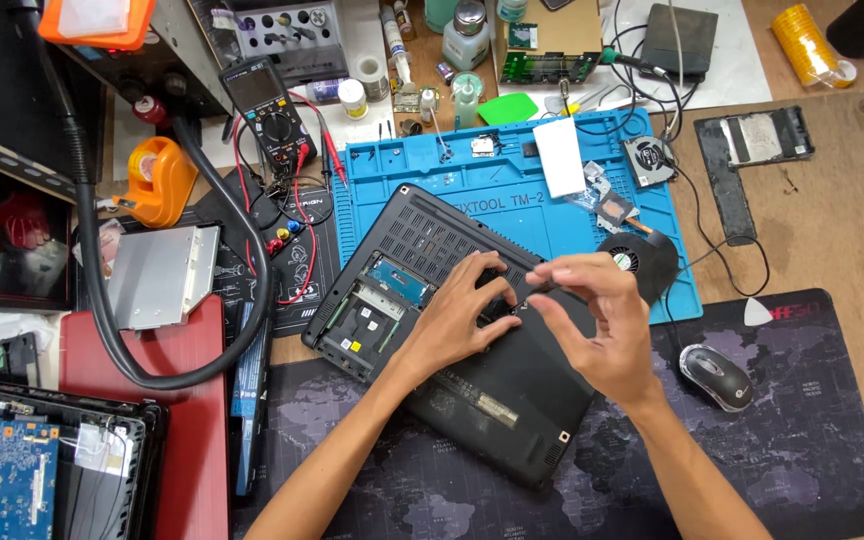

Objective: Disassembling a laptop by removing screws and internal components on a repair bench

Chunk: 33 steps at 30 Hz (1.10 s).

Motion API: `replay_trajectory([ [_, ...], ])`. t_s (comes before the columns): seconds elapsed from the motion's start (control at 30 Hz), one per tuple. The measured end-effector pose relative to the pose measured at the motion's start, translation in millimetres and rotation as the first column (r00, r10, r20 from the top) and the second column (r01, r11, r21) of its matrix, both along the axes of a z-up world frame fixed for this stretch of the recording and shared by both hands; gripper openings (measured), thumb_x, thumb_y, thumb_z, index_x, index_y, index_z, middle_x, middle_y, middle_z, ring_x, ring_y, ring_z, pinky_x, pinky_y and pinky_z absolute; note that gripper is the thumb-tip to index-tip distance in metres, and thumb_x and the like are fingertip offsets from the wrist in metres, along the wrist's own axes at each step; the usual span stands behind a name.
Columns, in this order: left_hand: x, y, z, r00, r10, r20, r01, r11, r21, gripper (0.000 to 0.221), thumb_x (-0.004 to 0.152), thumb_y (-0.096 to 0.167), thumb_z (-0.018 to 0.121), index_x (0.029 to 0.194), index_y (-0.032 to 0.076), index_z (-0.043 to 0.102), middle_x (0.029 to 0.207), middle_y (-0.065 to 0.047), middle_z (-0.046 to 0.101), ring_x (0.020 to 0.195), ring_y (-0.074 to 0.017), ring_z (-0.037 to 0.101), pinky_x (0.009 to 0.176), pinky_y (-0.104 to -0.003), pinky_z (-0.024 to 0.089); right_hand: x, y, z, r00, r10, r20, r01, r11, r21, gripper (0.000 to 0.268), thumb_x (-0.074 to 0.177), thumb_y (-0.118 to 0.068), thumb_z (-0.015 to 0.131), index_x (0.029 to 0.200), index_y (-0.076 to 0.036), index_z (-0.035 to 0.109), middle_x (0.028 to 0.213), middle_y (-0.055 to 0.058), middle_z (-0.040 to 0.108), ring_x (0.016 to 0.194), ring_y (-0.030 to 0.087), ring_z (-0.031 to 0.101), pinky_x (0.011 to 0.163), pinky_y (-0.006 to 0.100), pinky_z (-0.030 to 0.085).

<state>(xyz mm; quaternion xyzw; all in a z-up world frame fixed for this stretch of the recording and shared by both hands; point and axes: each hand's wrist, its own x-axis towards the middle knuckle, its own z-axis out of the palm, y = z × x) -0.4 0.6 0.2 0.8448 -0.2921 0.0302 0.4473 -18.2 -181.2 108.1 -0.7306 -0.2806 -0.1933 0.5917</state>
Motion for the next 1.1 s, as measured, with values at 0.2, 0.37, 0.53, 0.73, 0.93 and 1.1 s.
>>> replay_trajectory([
  [0.2, 0.2, 0.2, -1.2, 1.0, 0.0, -0.013, 0.0, 1.0, -0.004, 0.024, 0.088, 0.02, 0.079, 0.103, 0.015, 0.061, 0.125, -0.011, 0.055, 0.141, -0.0381, 0.047, 0.124, -0.054, 0.03, -3.8, -3.8, -4.0, 0.998, -0.024, -0.061, 0.026, 0.999, 0.026, 0.035, 0.095, 0.016, 0.059, 0.124, 0.006, 0.043, 0.11, 0.025, 0.066, 0.099, 0.033, 0.076, 0.083, 0.04, 0.065],
  [0.37, -0.4, 1.0, 2.3, 1.0, -0.012, -0.019, 0.012, 1.0, -0.019, 0.023, 0.089, 0.019, 0.078, 0.103, 0.014, 0.061, 0.124, -0.012, 0.054, 0.14, -0.0391, 0.046, 0.124, -0.055, 0.029, -4.9, -8.4, -0.6, 0.997, -0.067, -0.044, 0.069, 0.997, 0.029, 0.035, 0.097, 0.016, 0.056, 0.125, 0.003, 0.04, 0.109, 0.025, 0.064, 0.097, 0.035, 0.076, 0.08, 0.04, 0.065],
  [0.53, 0.4, 1.4, 0.6, 1.0, -0.009, -0.02, 0.009, 1.0, 0.0, 0.025, 0.087, 0.021, 0.079, 0.103, 0.014, 0.062, 0.124, -0.011, 0.054, 0.14, -0.0375, 0.047, 0.124, -0.054, 0.029, -4.7, -10.3, 0.5, 0.996, -0.087, -0.013, 0.088, 0.995, 0.05, 0.037, 0.097, 0.016, 0.056, 0.126, 0.003, 0.037, 0.108, 0.026, 0.063, 0.095, 0.037, 0.075, 0.08, 0.043, 0.066],
  [0.73, 1.3, 0.6, -3.2, 1.0, -0.017, -0.014, 0.017, 1.0, 0.0, 0.026, 0.088, 0.023, 0.079, 0.105, 0.015, 0.061, 0.124, -0.01, 0.053, 0.14, -0.0372, 0.046, 0.125, -0.054, 0.028, -3.1, -10.4, -2.2, 0.996, -0.082, -0.015, 0.083, 0.996, 0.037, 0.036, 0.096, 0.016, 0.056, 0.125, 0.005, 0.038, 0.106, 0.027, 0.064, 0.094, 0.037, 0.076, 0.077, 0.042, 0.065],
  [0.93, 0.7, 1.1, -2.1, 1.0, -0.016, -0.02, 0.016, 1.0, 0.006, 0.029, 0.087, 0.025, 0.08, 0.107, 0.015, 0.06, 0.124, -0.01, 0.054, 0.141, -0.037, 0.045, 0.124, -0.054, 0.028, -2.5, -11.3, -13.5, 0.998, -0.058, -0.03, 0.059, 0.997, 0.051, 0.037, 0.095, 0.017, 0.057, 0.126, 0.007, 0.041, 0.105, 0.026, 0.065, 0.093, 0.037, 0.076, 0.075, 0.042, 0.065],
  [1.1, 0.6, 0.8, -3.4, 1.0, -0.016, -0.01, 0.016, 1.0, 0.007, 0.03, 0.087, 0.024, 0.079, 0.108, 0.015, 0.06, 0.124, -0.01, 0.054, 0.141, -0.0362, 0.046, 0.125, -0.053, 0.028, -3.1, -14.3, -12.2, 0.997, -0.072, -0.01, 0.072, 0.996, 0.057, 0.039, 0.095, 0.018, 0.056, 0.127, 0.007, 0.038, 0.105, 0.028, 0.064, 0.093, 0.038, 0.075, 0.075, 0.042, 0.065],
])
